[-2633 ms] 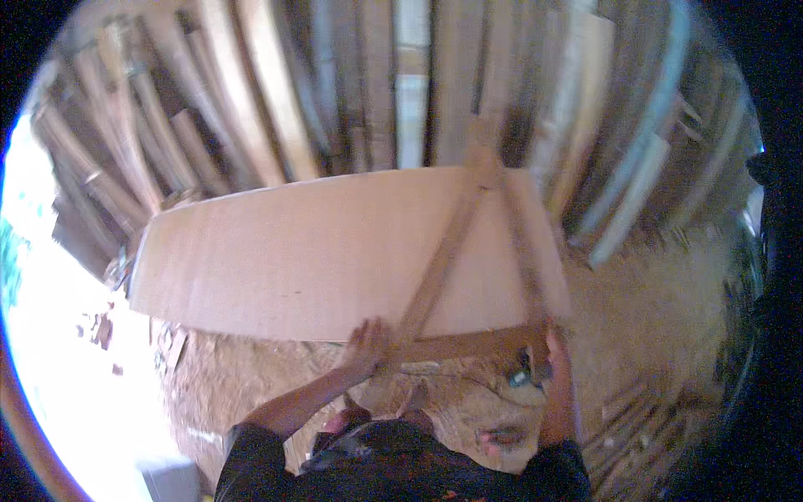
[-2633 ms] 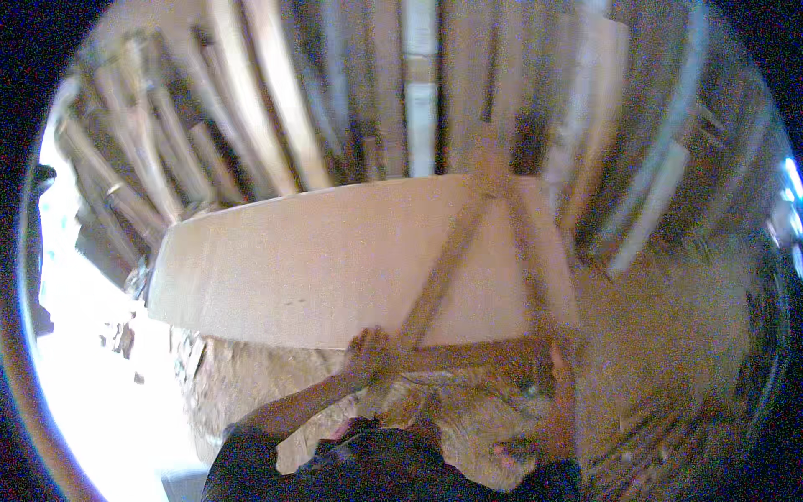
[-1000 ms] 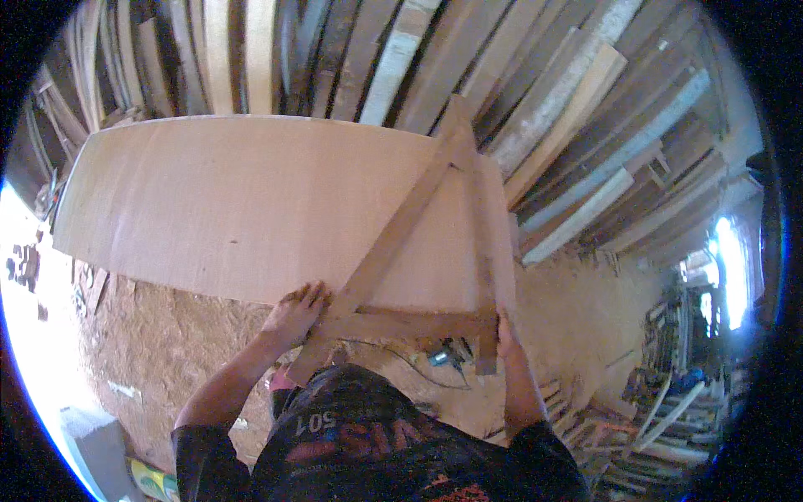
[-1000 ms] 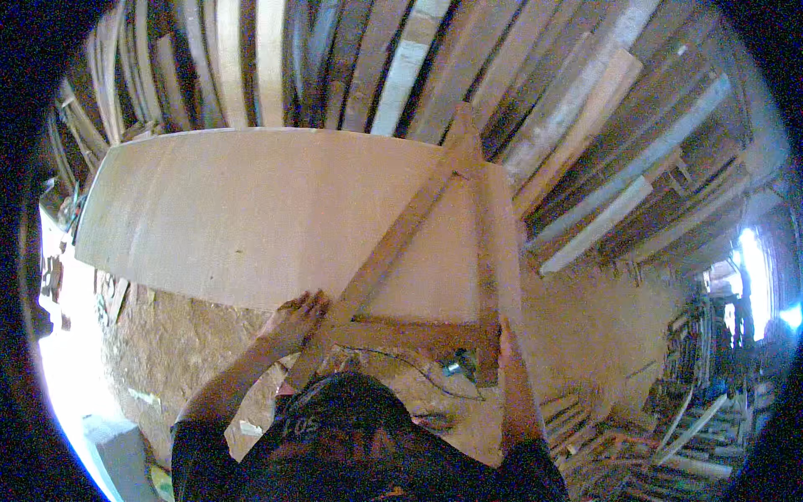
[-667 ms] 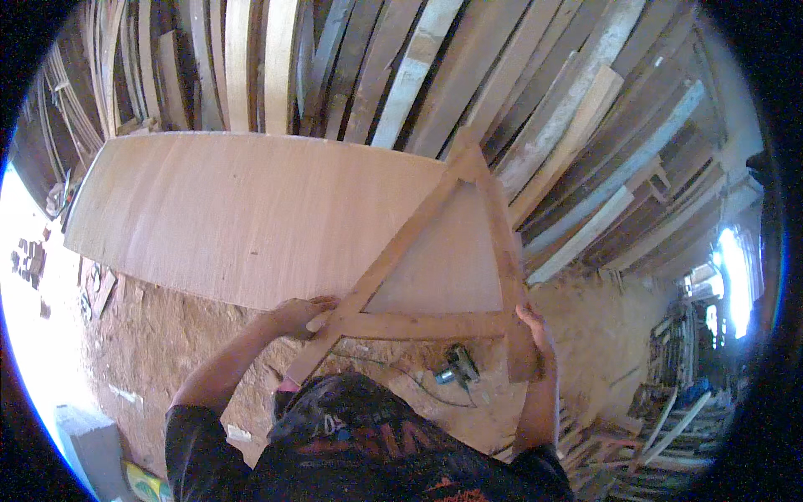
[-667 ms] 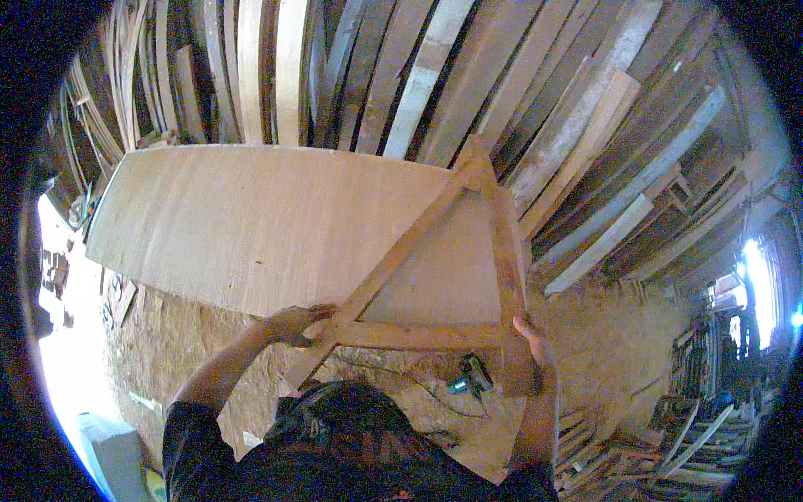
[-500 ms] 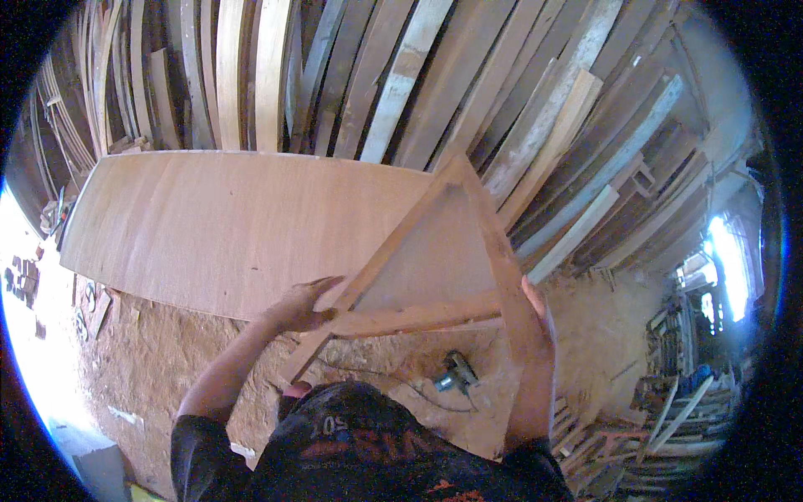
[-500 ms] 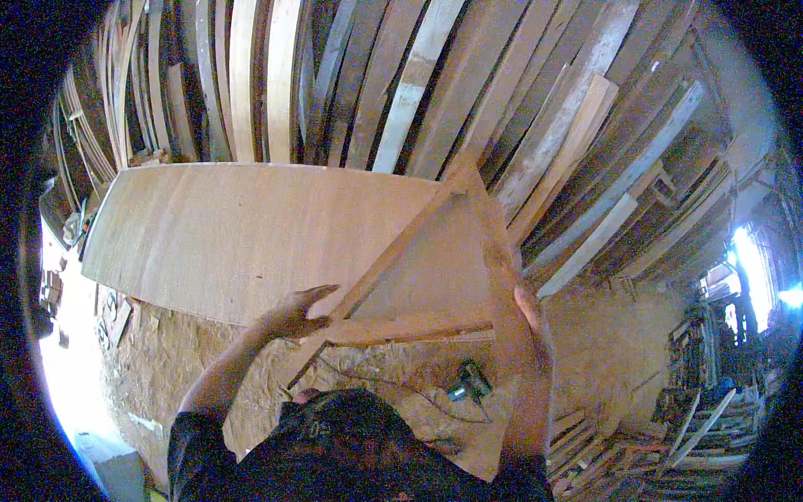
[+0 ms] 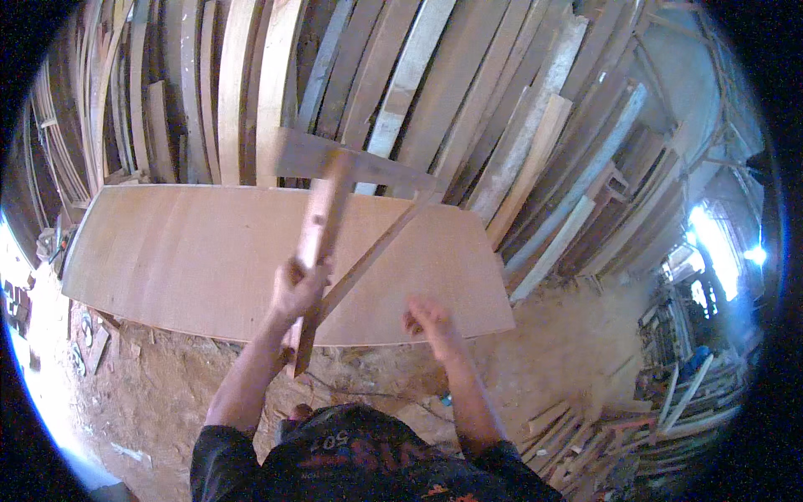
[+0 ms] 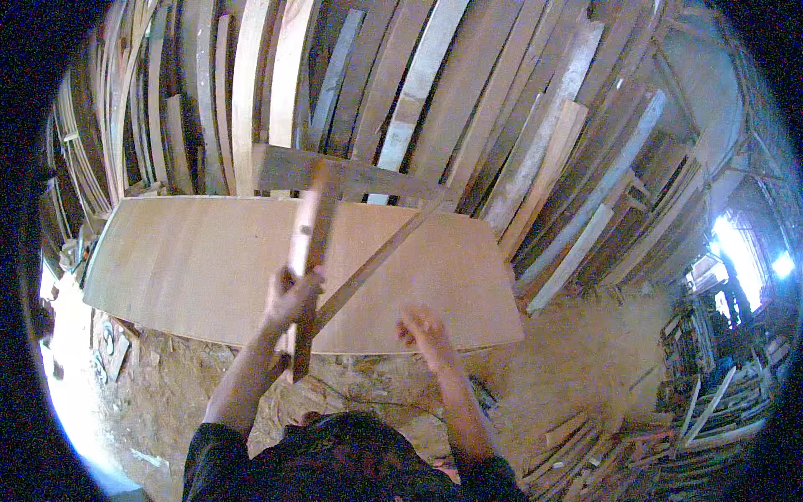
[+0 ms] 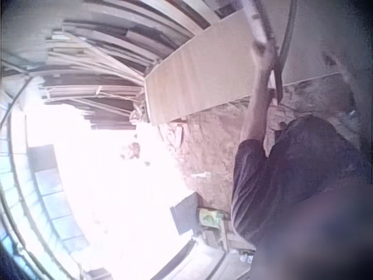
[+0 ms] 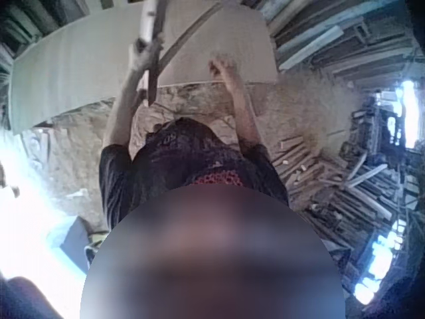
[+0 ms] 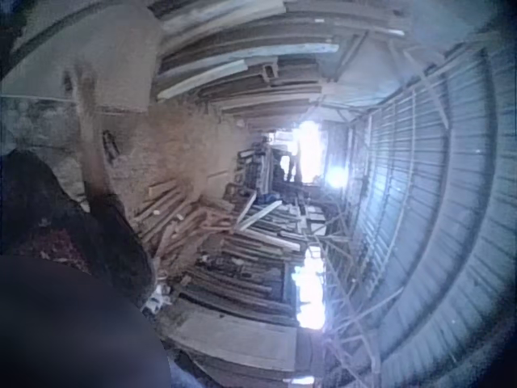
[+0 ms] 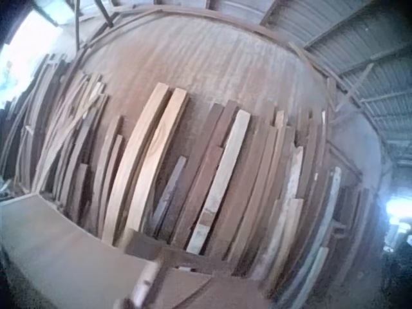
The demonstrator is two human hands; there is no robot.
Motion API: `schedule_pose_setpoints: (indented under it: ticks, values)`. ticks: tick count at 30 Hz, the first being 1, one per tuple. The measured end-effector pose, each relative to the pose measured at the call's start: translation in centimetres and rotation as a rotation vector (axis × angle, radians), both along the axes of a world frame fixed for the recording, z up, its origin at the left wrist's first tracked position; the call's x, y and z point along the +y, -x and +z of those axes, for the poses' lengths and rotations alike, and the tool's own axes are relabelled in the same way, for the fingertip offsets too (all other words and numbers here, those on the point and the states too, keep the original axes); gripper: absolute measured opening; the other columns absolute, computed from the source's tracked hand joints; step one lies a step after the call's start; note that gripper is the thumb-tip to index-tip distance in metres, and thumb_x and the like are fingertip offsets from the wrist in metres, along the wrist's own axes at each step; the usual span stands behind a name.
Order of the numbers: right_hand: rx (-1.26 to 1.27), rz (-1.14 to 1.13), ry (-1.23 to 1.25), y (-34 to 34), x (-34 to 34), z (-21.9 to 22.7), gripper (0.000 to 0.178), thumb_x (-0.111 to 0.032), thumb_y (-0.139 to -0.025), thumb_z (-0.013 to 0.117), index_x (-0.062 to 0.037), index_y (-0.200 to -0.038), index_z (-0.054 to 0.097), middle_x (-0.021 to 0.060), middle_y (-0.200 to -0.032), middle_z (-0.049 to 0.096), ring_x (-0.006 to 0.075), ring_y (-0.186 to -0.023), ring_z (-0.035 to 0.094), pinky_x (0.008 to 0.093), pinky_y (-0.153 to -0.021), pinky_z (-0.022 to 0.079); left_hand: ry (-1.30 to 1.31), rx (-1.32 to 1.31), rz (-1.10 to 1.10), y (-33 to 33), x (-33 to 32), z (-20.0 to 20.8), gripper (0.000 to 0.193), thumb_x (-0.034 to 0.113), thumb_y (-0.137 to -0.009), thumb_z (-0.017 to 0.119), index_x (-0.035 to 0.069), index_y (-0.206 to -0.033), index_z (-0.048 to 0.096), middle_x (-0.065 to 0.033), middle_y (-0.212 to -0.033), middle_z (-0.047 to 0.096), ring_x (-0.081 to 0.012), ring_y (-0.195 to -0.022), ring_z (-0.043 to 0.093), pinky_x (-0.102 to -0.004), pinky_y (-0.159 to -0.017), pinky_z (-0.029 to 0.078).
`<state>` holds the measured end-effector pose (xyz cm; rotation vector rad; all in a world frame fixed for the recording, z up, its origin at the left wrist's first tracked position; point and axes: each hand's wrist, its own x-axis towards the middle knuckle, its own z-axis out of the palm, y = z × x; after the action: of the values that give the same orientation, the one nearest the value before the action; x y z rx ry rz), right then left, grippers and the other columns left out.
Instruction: The person uses a circular saw to cut a wooden frame resting on a large plywood sheet, then removes the frame and measures the sheet with a tape measure while marking it with a pencil.
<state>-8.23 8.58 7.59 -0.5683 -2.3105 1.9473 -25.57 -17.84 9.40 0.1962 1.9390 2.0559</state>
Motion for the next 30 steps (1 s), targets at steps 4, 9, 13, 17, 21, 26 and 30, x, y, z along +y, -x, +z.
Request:
schedule_pose_setpoints:
  ticks: [4, 9, 13, 17, 21, 26, 30]
  values:
    - [-0.301, 0.105, 0.070, -9.2, -4.7, -10.8, 0.031, -0.038, -0.103, 0.063, -0.0072, -0.105, 0.068, 0.0043, -0.085, 0.070, 0.0130, -0.080, 0.067, 0.0309, -0.067, 0.053, -0.241, -0.113, 0.129, -0.7, -12.1, -1.0, 0.038, 0.035, -0.095, 0.074, -0.001, -0.102, 0.066, -0.0083, -0.082, 0.070, -0.0173, -0.070, 0.069, -0.0324, -0.062, 0.057]
    - [-0.487, 0.010, 0.164, -17.3, -10.5, -17.1, 0.037, -0.040, -0.100, 0.066, -0.0039, -0.104, 0.072, 0.0086, -0.090, 0.074, 0.0193, -0.081, 0.072, 0.0347, -0.073, 0.058, -0.334, -0.047, 0.281, -6.2, -25.6, -3.2, 0.041, 0.038, -0.100, 0.064, -0.002, -0.107, 0.064, -0.0116, -0.084, 0.069, -0.0216, -0.072, 0.070, -0.0357, -0.063, 0.059]
    - [-0.538, 0.128, 0.056, -15.5, -14.1, -17.9, 0.035, -0.035, -0.101, 0.066, -0.0006, -0.107, 0.071, 0.0099, -0.089, 0.074, 0.0196, -0.079, 0.072, 0.0351, -0.071, 0.058, -0.288, -0.054, 0.441, -12.5, -35.3, -4.2, 0.054, 0.046, -0.103, 0.058, -0.004, -0.123, 0.059, -0.0140, -0.091, 0.071, -0.0237, -0.073, 0.071, -0.0384, -0.064, 0.059]
    - [-0.445, 0.279, -0.029, -10.3, -17.8, -19.5, 0.031, -0.028, -0.102, 0.066, 0.0024, -0.109, 0.070, 0.0108, -0.088, 0.074, 0.0189, -0.076, 0.072, 0.0344, -0.067, 0.058, -0.416, -0.110, 0.637, -19.6, -43.6, -5.9, 0.059, 0.049, -0.103, 0.056, -0.005, -0.127, 0.057, -0.0159, -0.099, 0.071, -0.0243, -0.072, 0.070, -0.0393, -0.064, 0.060]
    - [-0.337, 0.420, -0.060, -3.2, -20.4, -20.0, 0.025, -0.022, -0.102, 0.065, 0.0029, -0.105, 0.068, 0.0098, -0.085, 0.073, 0.0162, -0.072, 0.070, 0.0316, -0.060, 0.056, -0.376, -0.289, 0.915, -26.0, -48.6, -8.2, 0.058, 0.050, -0.105, 0.053, -0.004, -0.127, 0.056, -0.0164, -0.102, 0.071, -0.0256, -0.070, 0.069, -0.0409, -0.063, 0.061]
    - [-0.332, 0.610, -0.145, 4.8, -26.7, -18.3, 0.024, -0.022, -0.103, 0.063, 0.0014, -0.108, 0.067, 0.0088, -0.087, 0.073, 0.0143, -0.070, 0.069, 0.0291, -0.058, 0.055, -0.344, -0.352, 1.170, -33.5, -50.9, -11.0, 0.050, 0.045, -0.105, 0.055, -0.002, -0.121, 0.056, -0.0183, -0.100, 0.070, -0.0260, -0.068, 0.069, -0.0414, -0.057, 0.059]
    - [-0.363, 0.764, -0.060, 8.8, -35.2, -17.1, 0.028, -0.027, -0.103, 0.064, -0.0003, -0.109, 0.068, 0.0094, -0.087, 0.074, 0.0143, -0.070, 0.071, 0.0298, -0.059, 0.056, -0.260, -0.392, 1.285, -37.7, -51.2, -12.6, 0.051, 0.048, -0.104, 0.056, -0.002, -0.114, 0.057, -0.0178, -0.091, 0.070, -0.0273, -0.063, 0.069, -0.0418, -0.054, 0.060]
